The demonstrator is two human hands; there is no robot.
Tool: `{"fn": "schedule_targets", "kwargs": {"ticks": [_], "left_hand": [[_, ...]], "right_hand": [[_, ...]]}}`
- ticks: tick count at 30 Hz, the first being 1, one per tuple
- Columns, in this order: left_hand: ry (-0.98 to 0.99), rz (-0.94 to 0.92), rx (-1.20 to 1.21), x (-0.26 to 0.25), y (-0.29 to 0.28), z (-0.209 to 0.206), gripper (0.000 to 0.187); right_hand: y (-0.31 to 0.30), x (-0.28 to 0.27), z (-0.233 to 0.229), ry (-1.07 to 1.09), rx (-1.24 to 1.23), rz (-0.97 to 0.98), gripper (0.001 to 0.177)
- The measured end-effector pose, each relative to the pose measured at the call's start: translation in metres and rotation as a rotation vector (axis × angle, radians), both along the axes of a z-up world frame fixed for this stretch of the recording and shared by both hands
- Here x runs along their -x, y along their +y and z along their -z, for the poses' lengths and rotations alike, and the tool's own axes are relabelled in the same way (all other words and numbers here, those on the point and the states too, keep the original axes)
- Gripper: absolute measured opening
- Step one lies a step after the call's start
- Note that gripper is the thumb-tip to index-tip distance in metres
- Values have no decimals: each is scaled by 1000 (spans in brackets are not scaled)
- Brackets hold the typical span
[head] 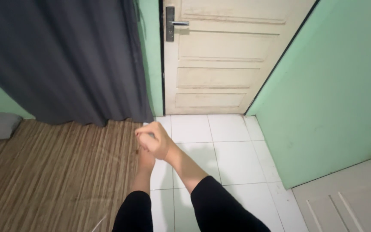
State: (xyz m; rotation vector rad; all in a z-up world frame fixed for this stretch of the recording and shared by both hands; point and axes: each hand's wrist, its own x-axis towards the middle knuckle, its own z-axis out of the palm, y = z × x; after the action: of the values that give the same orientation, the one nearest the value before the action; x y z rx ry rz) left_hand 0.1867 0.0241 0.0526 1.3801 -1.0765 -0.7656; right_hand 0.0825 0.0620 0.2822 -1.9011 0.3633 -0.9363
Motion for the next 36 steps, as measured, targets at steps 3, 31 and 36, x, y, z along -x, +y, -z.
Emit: {"fn": "schedule_targets", "kwargs": {"ticks": [3,31,36], "left_hand": [[280,-2,118,-3,-2,21,32],[-345,-139,89,-46,-33,82,43],[-81,-87,-117,-30,10,36,45]], "right_hand": [[-5,-14,-17,-57,-29,-38,32],[1,-13,-3,-109,-22,-5,23],[15,-9,7,3,-101,-57,23]]}}
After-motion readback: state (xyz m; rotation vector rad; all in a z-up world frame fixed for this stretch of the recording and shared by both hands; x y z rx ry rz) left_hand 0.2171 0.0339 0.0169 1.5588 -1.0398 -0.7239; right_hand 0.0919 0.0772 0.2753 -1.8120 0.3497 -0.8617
